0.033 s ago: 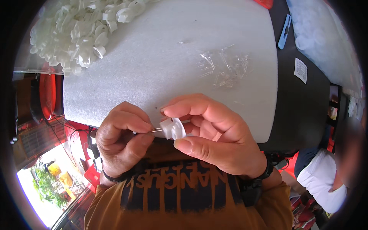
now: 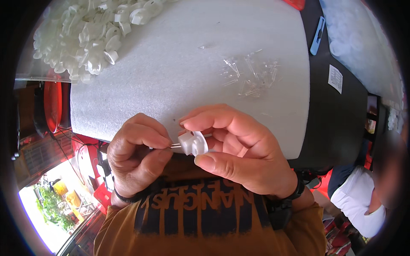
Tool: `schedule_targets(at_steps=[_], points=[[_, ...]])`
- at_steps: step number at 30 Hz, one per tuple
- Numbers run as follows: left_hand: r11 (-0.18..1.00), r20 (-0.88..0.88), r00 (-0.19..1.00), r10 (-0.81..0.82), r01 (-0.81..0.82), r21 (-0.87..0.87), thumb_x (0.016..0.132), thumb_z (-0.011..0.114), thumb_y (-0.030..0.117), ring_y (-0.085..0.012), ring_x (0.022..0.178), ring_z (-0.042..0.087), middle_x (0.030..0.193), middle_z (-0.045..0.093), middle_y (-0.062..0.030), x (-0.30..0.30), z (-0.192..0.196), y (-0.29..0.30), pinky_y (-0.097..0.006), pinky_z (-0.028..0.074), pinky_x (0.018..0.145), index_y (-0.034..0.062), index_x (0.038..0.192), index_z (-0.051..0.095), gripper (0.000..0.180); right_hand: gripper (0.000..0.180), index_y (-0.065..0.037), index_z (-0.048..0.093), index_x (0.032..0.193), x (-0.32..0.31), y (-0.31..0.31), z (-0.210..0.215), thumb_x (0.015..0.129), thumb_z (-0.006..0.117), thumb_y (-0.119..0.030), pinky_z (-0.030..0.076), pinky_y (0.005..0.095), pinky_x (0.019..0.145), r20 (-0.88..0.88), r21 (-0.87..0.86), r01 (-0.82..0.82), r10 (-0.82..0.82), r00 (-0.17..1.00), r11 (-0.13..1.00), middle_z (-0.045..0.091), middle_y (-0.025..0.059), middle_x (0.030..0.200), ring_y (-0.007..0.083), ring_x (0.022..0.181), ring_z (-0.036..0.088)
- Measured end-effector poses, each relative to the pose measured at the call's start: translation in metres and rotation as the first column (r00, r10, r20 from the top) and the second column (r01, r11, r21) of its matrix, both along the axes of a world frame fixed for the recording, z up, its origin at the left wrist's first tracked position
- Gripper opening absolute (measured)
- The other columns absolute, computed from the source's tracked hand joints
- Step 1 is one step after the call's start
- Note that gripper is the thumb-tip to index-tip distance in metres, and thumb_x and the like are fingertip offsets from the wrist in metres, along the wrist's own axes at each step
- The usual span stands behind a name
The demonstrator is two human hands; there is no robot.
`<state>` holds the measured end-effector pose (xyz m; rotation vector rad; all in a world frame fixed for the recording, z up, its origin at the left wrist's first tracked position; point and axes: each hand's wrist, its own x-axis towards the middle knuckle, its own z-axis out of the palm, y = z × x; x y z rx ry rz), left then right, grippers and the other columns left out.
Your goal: Assembling small plastic components by inserting metal pins into housings.
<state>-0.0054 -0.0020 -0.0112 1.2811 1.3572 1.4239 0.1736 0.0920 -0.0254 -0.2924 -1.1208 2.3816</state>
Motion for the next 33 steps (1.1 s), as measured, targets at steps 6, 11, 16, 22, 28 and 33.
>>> schedule_targets(at_steps=[6, 11, 16, 22, 28, 33], points=[[0.997, 0.048, 0.997, -0.060, 0.062, -0.038, 0.074, 0.062, -0.007, -0.0114, 0.073, 0.050, 0.085, 0.054, -0.0091, -0.0012, 0.0033, -0.0015, -0.023, 0.039, 0.065, 0.0038, 0.087, 0.058, 0.018, 0.037, -0.002, 0.048, 0.115, -0.0004, -0.0013, -0.0044, 0.080, 0.060, 0.003, 0.045, 0.0404, 0.094, 0.021, 0.027, 0.021, -0.021, 1.000, 0.999, 0.044, 0.0192, 0.123, 0.0305, 0.112, 0.053], [0.998, 0.038, 0.998, -0.055, 0.055, 0.009, 0.073, 0.062, -0.007, -0.0113, 0.072, 0.050, 0.084, 0.055, -0.0086, 0.0003, 0.0008, 0.0002, -0.023, 0.039, 0.065, 0.0046, 0.087, 0.058, 0.019, 0.037, -0.003, 0.049, 0.114, -0.0017, -0.0009, -0.0053, 0.080, 0.060, 0.003, 0.045, 0.0404, 0.094, 0.010, 0.046, 0.014, -0.014, 1.000, 0.999, 0.045, 0.0189, 0.122, 0.0301, 0.113, 0.053], [0.998, 0.001, 0.998, -0.059, 0.059, 0.033, 0.073, 0.062, -0.008, -0.0108, 0.071, 0.050, 0.083, 0.055, -0.0081, -0.0009, 0.0003, 0.0004, -0.022, 0.038, 0.064, 0.0047, 0.087, 0.058, 0.019, 0.037, -0.004, 0.049, 0.114, -0.0021, -0.0003, -0.0064, 0.080, 0.060, 0.003, 0.046, 0.0402, 0.093, 0.017, 0.084, 0.027, -0.028, 0.999, 0.996, 0.046, 0.0185, 0.120, 0.0295, 0.112, 0.052], [0.997, -0.042, 0.998, -0.038, 0.040, 0.067, 0.071, 0.062, -0.009, -0.0101, 0.068, 0.049, 0.082, 0.054, -0.0076, -0.0001, 0.0001, 0.0000, -0.022, 0.037, 0.061, 0.0049, 0.086, 0.057, 0.021, 0.037, -0.004, 0.051, 0.113, -0.0025, -0.0018, -0.0055, 0.078, 0.061, 0.004, 0.045, 0.0411, 0.093, 0.024, 0.135, 0.058, -0.062, 0.998, 0.989, 0.046, 0.0182, 0.119, 0.0306, 0.111, 0.052], [0.997, -0.048, 0.999, -0.024, 0.027, 0.078, 0.070, 0.062, -0.009, -0.0096, 0.068, 0.048, 0.082, 0.054, -0.0076, 0.0019, 0.0000, -0.0002, -0.022, 0.036, 0.060, 0.0048, 0.086, 0.057, 0.022, 0.038, -0.004, 0.051, 0.112, -0.0029, -0.0021, -0.0060, 0.077, 0.060, 0.006, 0.046, 0.0415, 0.092, 0.004, 0.133, 0.058, -0.059, 0.998, 0.989, 0.047, 0.0185, 0.119, 0.0307, 0.111, 0.052], [0.993, -0.085, 0.996, -0.024, 0.034, 0.112, 0.071, 0.061, -0.010, -0.0089, 0.067, 0.048, 0.082, 0.054, -0.0075, 0.0010, -0.0005, 0.0003, -0.021, 0.035, 0.058, 0.0048, 0.086, 0.057, 0.022, 0.037, -0.003, 0.051, 0.112, -0.0015, -0.0025, -0.0048, 0.077, 0.060, 0.006, 0.047, 0.0408, 0.091, 0.036, 0.179, 0.064, -0.071, 0.997, 0.982, 0.045, 0.0192, 0.120, 0.0309, 0.109, 0.054]])
